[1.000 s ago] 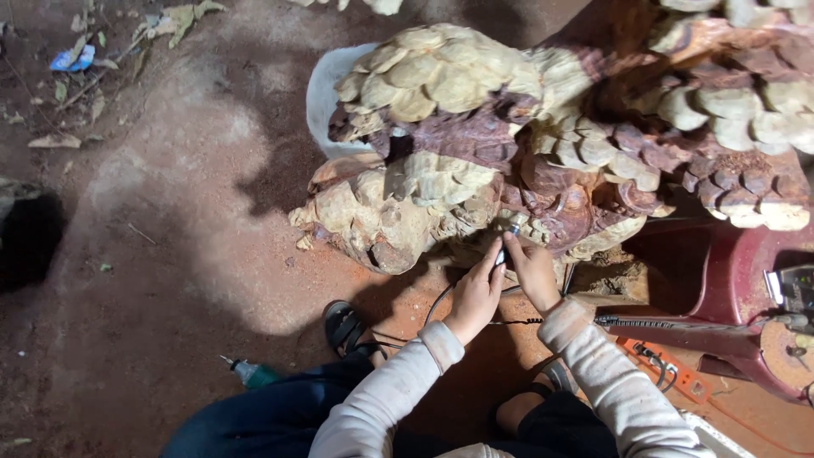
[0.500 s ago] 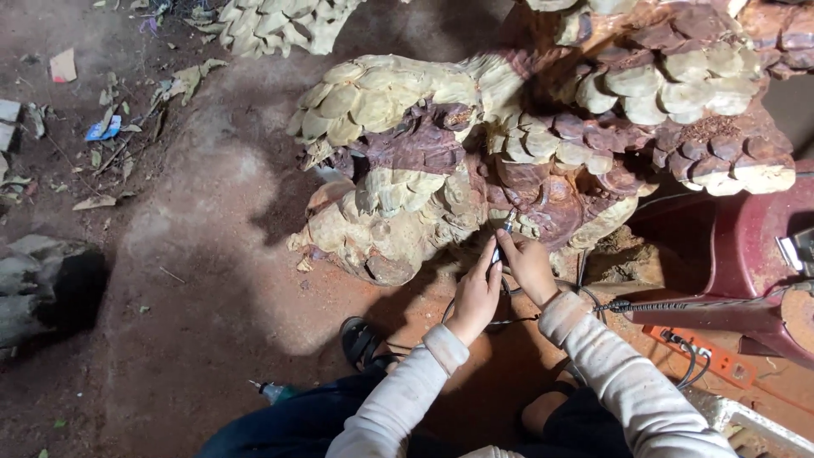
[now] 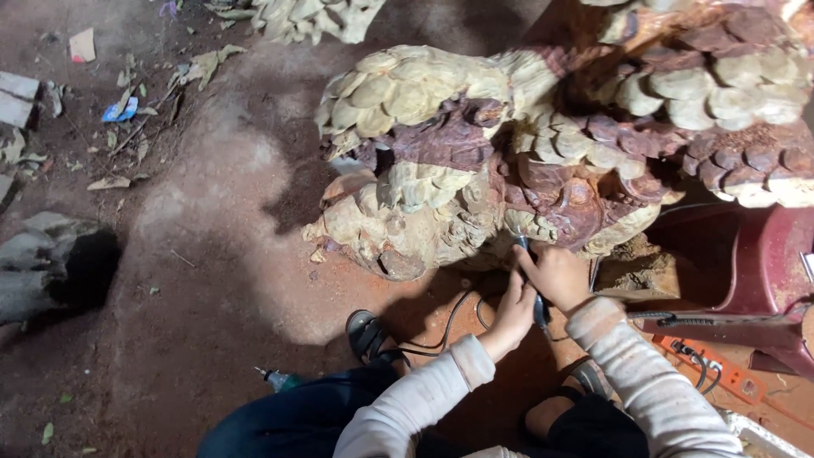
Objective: Carving intricate details and textures into a large wooden sculpture using a handheld rotary tool.
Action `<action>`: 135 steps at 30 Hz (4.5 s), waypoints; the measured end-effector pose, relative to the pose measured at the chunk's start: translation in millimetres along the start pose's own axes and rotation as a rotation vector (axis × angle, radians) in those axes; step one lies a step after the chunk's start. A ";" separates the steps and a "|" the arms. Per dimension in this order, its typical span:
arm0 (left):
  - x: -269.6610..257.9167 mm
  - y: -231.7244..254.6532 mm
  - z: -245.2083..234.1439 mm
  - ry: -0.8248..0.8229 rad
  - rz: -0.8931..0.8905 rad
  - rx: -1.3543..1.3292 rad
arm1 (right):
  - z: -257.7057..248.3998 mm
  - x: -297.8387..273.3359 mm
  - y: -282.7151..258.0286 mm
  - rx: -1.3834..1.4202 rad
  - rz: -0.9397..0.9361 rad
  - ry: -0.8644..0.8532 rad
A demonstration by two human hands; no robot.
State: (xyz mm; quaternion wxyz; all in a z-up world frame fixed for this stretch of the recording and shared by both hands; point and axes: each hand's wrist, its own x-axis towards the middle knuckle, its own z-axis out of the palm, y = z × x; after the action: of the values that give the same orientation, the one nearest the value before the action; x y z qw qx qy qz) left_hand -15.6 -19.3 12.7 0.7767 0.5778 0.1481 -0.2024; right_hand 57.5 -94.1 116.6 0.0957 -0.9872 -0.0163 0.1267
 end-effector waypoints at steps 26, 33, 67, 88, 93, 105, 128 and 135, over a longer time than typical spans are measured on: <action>-5.0 37.2 7.6 -0.034 -0.071 -0.104 | -3.4 16.1 3.1 -0.061 0.089 -0.058; -8.6 34.5 5.9 -0.012 -0.060 -0.059 | 2.1 18.6 0.0 -0.077 0.097 -0.073; -26.1 76.4 -32.6 -0.048 -0.069 0.210 | 11.3 15.6 -19.4 -0.096 0.047 -0.066; -2.9 57.3 -68.4 0.048 0.261 0.874 | 37.5 34.4 -36.9 0.087 0.077 -0.109; -4.6 62.2 -66.3 0.044 0.223 0.868 | 40.9 37.3 -38.2 0.022 0.084 -0.122; -0.4 52.5 -68.9 0.031 0.342 0.801 | 25.9 24.6 -40.5 -0.018 0.057 -0.059; 9.7 45.8 -65.4 -0.002 0.248 0.644 | 40.3 33.7 -31.0 -0.017 0.038 0.012; 9.0 47.2 -63.7 0.001 0.255 0.660 | 42.9 36.2 -28.2 -0.014 0.041 0.031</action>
State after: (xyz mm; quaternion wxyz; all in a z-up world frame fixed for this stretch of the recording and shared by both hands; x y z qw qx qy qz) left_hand 15.5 52.2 29.6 0.5670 0.8116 0.0018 -0.1405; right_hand 81.5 -56.4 72.4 0.0865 -0.9898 0.0045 0.1130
